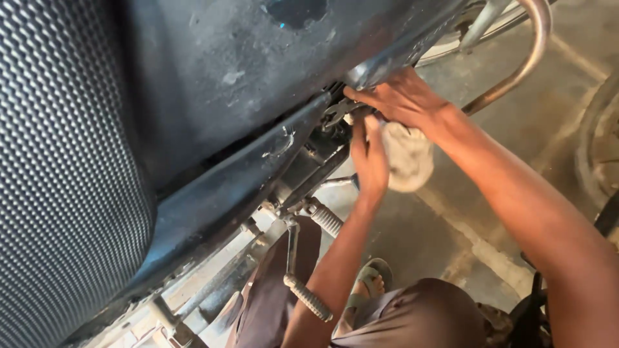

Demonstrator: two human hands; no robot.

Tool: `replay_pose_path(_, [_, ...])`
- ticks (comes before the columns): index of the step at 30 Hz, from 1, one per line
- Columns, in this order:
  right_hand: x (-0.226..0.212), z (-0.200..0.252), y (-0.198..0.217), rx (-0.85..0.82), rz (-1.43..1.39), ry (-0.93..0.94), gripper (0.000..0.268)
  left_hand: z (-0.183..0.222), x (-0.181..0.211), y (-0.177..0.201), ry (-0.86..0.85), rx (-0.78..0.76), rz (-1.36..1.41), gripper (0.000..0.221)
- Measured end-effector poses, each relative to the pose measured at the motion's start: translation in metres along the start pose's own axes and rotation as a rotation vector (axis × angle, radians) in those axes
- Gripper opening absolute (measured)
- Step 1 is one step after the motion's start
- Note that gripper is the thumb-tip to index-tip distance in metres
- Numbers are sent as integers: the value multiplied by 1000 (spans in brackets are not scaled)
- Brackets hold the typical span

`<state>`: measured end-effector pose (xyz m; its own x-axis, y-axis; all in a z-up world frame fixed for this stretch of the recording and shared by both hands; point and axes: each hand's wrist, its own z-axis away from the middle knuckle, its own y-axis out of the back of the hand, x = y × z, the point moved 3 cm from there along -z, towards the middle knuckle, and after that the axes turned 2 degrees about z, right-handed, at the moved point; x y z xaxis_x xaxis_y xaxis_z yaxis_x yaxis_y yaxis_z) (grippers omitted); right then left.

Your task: The recorder checks the engine oil level of a motorcycle using a dipstick and wipes components with a cloth.

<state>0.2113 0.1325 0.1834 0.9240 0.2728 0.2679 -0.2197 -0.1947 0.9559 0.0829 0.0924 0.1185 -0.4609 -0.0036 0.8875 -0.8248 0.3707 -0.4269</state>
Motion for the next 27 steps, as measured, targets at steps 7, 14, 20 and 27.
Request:
replay_pose_path(7, [-4, -12, 25, 154, -121, -55, 29, -38, 23, -24, 270, 502, 533, 49])
replay_pose_path(14, [20, 4, -6, -50, 84, 41, 57, -44, 8, -23, 375, 654, 791, 43])
replay_pose_path(20, [18, 3, 47, 109, -138, 122, 66, -47, 26, -21, 356, 599, 864, 43])
replay_pose_path(27, [31, -8, 22, -33, -168, 30, 70, -51, 20, -19, 320, 618, 902, 44])
